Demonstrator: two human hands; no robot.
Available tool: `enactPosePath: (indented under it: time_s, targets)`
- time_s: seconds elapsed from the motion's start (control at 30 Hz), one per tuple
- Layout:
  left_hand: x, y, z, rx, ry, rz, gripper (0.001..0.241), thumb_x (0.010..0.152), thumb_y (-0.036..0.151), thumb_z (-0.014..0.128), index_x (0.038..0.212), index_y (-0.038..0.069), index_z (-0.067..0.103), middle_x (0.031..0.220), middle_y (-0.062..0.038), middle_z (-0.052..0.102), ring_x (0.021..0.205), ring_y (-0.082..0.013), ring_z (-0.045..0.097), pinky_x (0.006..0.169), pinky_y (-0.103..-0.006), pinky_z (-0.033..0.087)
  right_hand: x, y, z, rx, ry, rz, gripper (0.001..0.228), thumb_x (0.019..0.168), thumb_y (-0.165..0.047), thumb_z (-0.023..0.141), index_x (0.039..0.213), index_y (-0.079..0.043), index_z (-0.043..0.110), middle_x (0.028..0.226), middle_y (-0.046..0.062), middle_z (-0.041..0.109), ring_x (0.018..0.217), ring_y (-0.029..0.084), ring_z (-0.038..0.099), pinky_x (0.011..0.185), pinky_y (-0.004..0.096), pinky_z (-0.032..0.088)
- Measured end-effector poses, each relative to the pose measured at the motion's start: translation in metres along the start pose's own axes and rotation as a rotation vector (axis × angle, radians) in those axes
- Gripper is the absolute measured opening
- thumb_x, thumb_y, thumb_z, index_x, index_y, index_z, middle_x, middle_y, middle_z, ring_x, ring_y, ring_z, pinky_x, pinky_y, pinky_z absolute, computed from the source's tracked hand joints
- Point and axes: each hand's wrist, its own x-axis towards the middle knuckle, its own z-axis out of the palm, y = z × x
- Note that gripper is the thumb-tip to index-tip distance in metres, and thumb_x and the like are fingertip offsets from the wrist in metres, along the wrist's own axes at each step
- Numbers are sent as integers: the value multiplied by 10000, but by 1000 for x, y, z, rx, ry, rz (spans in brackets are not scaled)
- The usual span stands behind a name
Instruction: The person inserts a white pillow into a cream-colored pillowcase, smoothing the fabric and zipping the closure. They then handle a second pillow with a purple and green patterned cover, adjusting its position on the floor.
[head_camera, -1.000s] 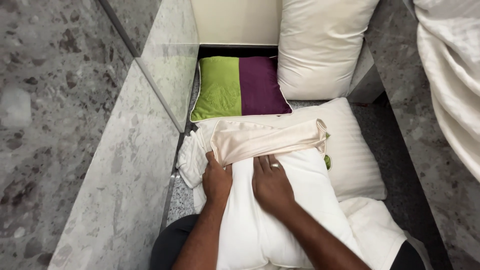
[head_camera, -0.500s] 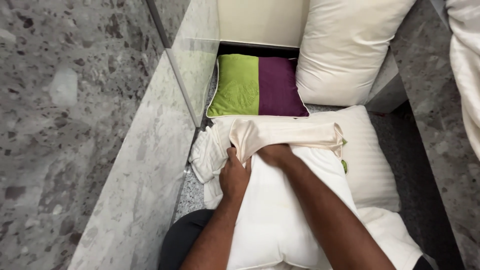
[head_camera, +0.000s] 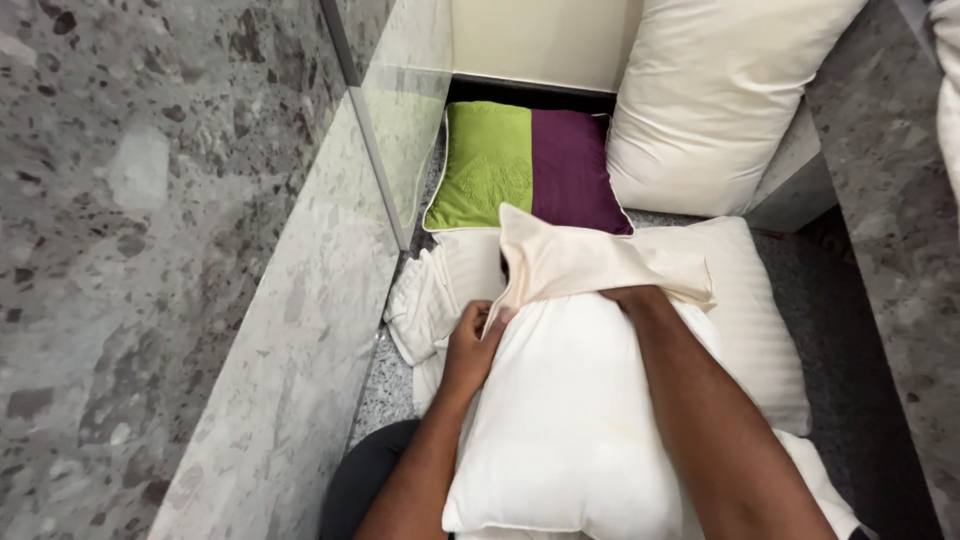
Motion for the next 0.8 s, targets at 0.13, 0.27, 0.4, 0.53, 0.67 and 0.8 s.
enactPosePath:
  time_s: [0.13,0.27,0.4,0.53,0.67,0.8]
  targets:
    - [25,-146,23,456,115,248,394,1071,298,675,1304,-17,637,1179,-253,707,1085,-405,681,888,-405,529,-26,52,-9,-31,-7,11,485,986,-385,510,1369,-97,583,1433,170,571,1350,329,493,1146,460,357]
    - [4,-160,26,388,20,201,399,1033,259,658,1338,7,605,1236,-230,676,1138,-380,652,926,-399,510,-63,126,-9,-51,-9,9,484,982,-386,512,1365,-98,585,1425,165,575,1344,325,497,1144,463,358]
    - [-48,-144,1,333,-48,146,427,995,219,642,1372,32,573,1294,-206,645,1191,-354,623,964,-392,491,-67,134,8,-63,-21,-22,484,979,-387,515,1361,-99,586,1418,160,580,1337,320,501,1142,465,358]
    - [-108,-73,-27,267,-137,91,474,957,180,626,1406,56,541,1351,-182,613,1244,-329,593,1002,-386,472,-50,104,26,-80,-31,-30,483,975,-387,518,1358,-100,588,1410,155,585,1331,316,505,1140,467,359]
    - [-134,10,-51,197,-238,17,535,919,140,609,1441,80,509,1409,-159,582,1297,-304,564,1040,-380,453,-18,35,30,-88,-55,-22,483,971,-388,521,1354,-101,589,1402,149,590,1324,311,509,1138,469,360]
    - [-109,6,-77,120,-361,-55,606,880,101,593,1475,104,476,1466,-136,550,1349,-279,534,1078,-373,434,-7,34,37,-95,-71,8,482,967,-389,524,1350,-102,591,1395,144,594,1318,307,513,1136,471,360]
